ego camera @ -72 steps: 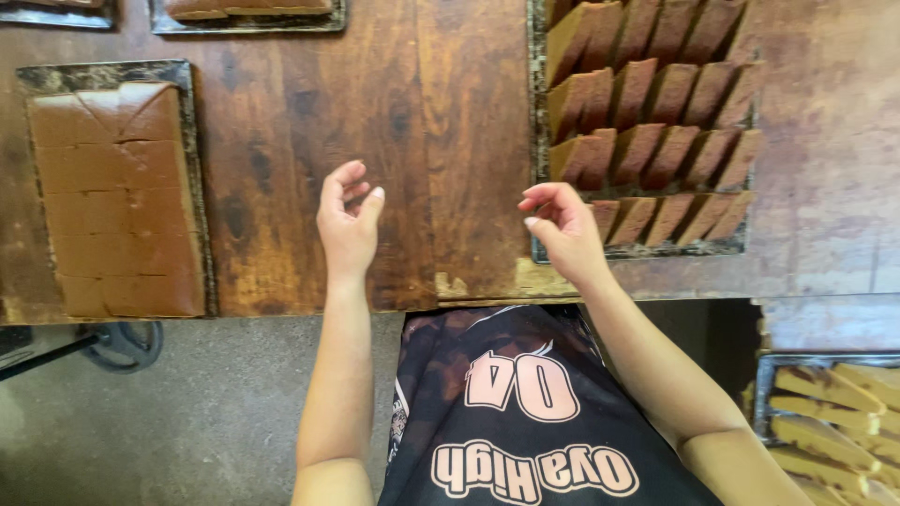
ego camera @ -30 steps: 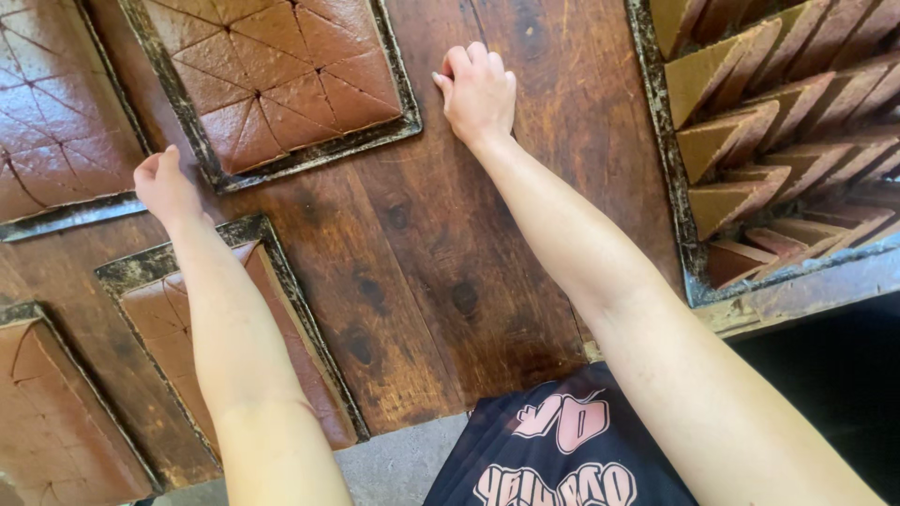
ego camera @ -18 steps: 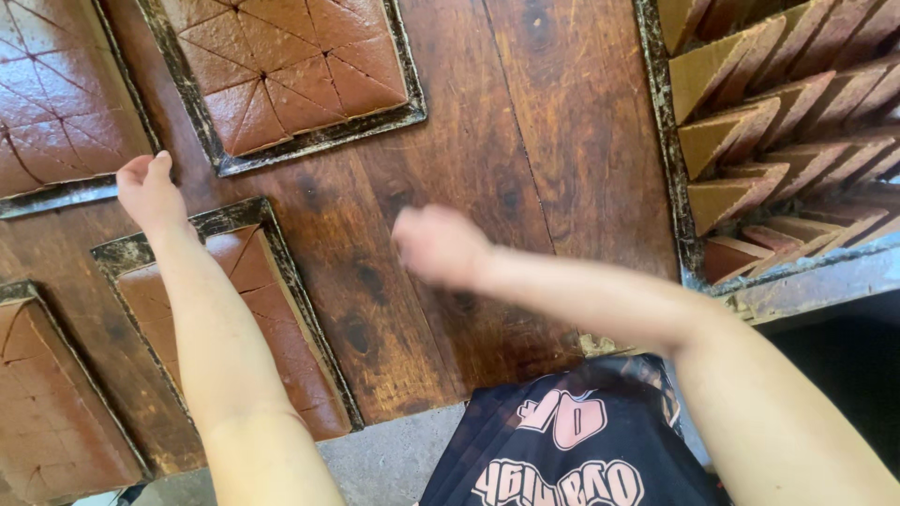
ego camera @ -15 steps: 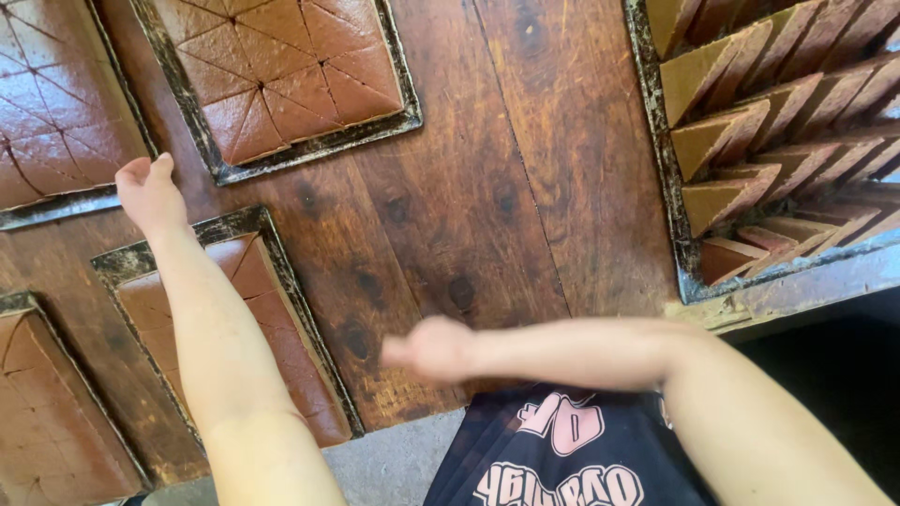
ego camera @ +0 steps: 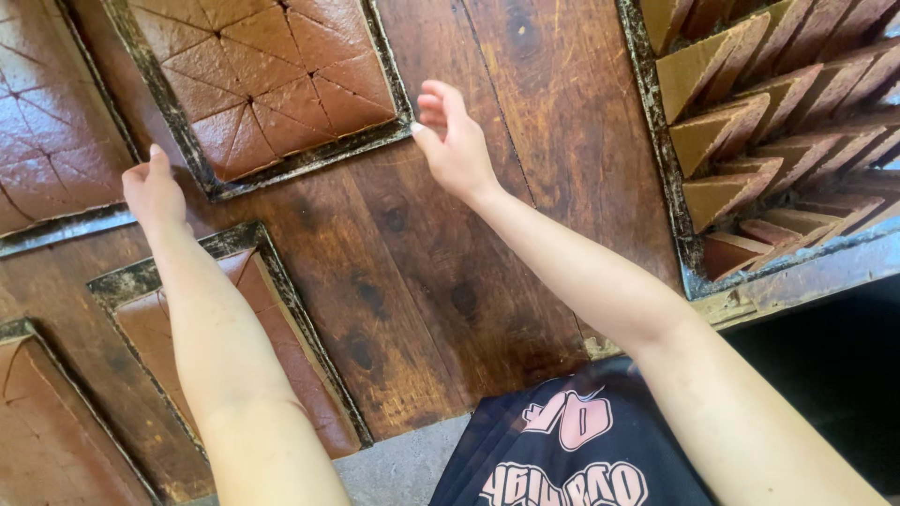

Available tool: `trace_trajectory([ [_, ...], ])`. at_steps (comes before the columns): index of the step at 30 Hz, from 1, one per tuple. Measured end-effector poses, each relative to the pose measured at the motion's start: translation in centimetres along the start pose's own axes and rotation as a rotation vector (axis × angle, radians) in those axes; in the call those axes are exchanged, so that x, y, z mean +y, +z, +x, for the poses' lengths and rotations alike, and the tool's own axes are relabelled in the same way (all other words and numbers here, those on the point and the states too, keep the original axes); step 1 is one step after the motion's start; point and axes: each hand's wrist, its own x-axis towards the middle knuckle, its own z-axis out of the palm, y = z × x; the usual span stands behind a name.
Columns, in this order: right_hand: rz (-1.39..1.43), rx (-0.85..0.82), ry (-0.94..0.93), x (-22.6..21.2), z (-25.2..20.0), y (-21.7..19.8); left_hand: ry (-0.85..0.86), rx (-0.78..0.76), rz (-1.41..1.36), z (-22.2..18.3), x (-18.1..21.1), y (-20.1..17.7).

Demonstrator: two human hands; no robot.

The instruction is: The person arranges triangular slices of cake by hand, moving them from flat trays into a vertical storage rack.

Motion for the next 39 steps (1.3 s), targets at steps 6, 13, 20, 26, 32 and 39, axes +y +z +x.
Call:
trace_trajectory([
  [6,0.071,0.085,0.080,4.7,2.2,1.3,-0.046,-0.037,-0.117,2.1,0.1,1.6],
  [13,-0.001,0.061,0.071,4.2,2.5,1.6,-0.029,0.011,-0.163,1.5,1.7,4.0],
  [20,-0.097,0.149,0.036,3.8,3.2,1.3,-0.016,0.145,0.128,-1.8,4.2,4.5],
  [26,-0.049,0.135,0.004,6.0,4.3,-1.4,-0.008,0.134,0.272,-4.9,6.2,5.3],
  [32,0.012,0.137,0.069,7.5,2.0,-5.1,0.099,0.084,0.431,-7.6,7.6,6.8],
  [39,0.012,0.193,0.101,8.7,-3.4,-11.3,0.155,-0.082,0.573,-13.9,9.0,8.7],
])
